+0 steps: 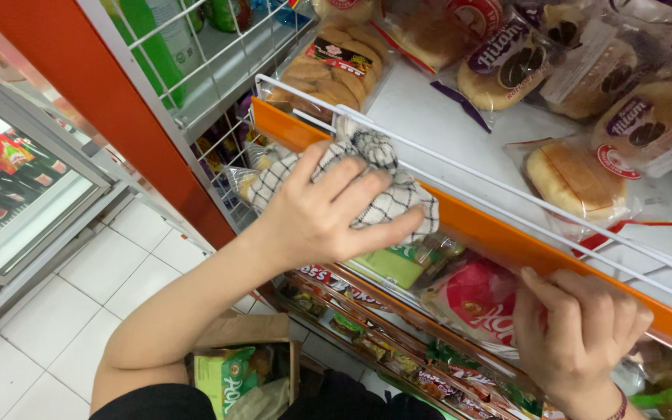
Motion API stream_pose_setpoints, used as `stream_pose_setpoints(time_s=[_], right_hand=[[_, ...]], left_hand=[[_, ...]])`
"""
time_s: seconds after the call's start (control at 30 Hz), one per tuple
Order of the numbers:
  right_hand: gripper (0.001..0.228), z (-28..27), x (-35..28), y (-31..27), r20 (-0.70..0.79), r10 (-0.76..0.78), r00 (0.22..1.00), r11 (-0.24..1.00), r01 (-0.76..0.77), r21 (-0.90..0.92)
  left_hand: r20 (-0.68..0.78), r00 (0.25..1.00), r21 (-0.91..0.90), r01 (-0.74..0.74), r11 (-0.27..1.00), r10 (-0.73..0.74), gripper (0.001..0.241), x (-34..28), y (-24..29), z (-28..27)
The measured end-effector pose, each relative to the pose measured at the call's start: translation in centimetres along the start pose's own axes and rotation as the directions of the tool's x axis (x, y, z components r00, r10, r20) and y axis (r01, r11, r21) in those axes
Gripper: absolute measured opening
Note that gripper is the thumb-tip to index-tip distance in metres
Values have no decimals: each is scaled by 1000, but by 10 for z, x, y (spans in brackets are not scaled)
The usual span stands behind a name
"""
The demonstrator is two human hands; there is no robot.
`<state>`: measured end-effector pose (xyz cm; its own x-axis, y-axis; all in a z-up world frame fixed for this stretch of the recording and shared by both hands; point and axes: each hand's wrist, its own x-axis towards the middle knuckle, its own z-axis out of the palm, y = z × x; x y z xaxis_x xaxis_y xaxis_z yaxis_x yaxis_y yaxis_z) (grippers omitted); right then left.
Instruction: The person wipes shelves with a cloth, selects bread packages and snacks from a box, and places them onto shelves, occasionally using a barcode scanner on the items.
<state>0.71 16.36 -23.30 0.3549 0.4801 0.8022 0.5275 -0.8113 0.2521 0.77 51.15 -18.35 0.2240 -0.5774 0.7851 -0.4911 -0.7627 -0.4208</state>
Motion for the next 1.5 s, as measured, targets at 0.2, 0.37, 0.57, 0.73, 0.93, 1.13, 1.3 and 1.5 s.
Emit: stream_pose_setpoints(time_s=[0.2,0.37,0.57,0.73,0.93,1.13,1.3,1.5], right_hand=[[27,-3,7,-4,18,30,999,999,-31,23],[37,-13,26,-11,57,30,998,999,-31,29],[46,-40,43,-9,161,-37,986,987,62,-152],[49,-67,19,18,122,81,989,991,-68,-112],[41,-89,-24,60,66,237,969,962,-225,-155],[28,-96,-47,69,46,244,969,964,-238,-117],[40,-82,-72,70,-100,252,963,966,-245,81],[44,-35,-110,3,-79,-189,979,937,204,284]], left_hand=[[-47,995,153,96,984,-90,42,-31,-44,-1],[-372,877,-30,316,948,-304,64,-33,-35,-7],[-89,996,-54,-35,998,30,55,29,2,30],[-69,983,-39,-175,984,173,38,64,25,44],[-75,955,-147,-295,944,287,29,98,55,55],[34,921,-134,-379,915,387,34,128,52,39],[22,910,-52,-412,910,414,21,140,64,39],[-43,917,24,-397,918,397,18,131,71,47]])
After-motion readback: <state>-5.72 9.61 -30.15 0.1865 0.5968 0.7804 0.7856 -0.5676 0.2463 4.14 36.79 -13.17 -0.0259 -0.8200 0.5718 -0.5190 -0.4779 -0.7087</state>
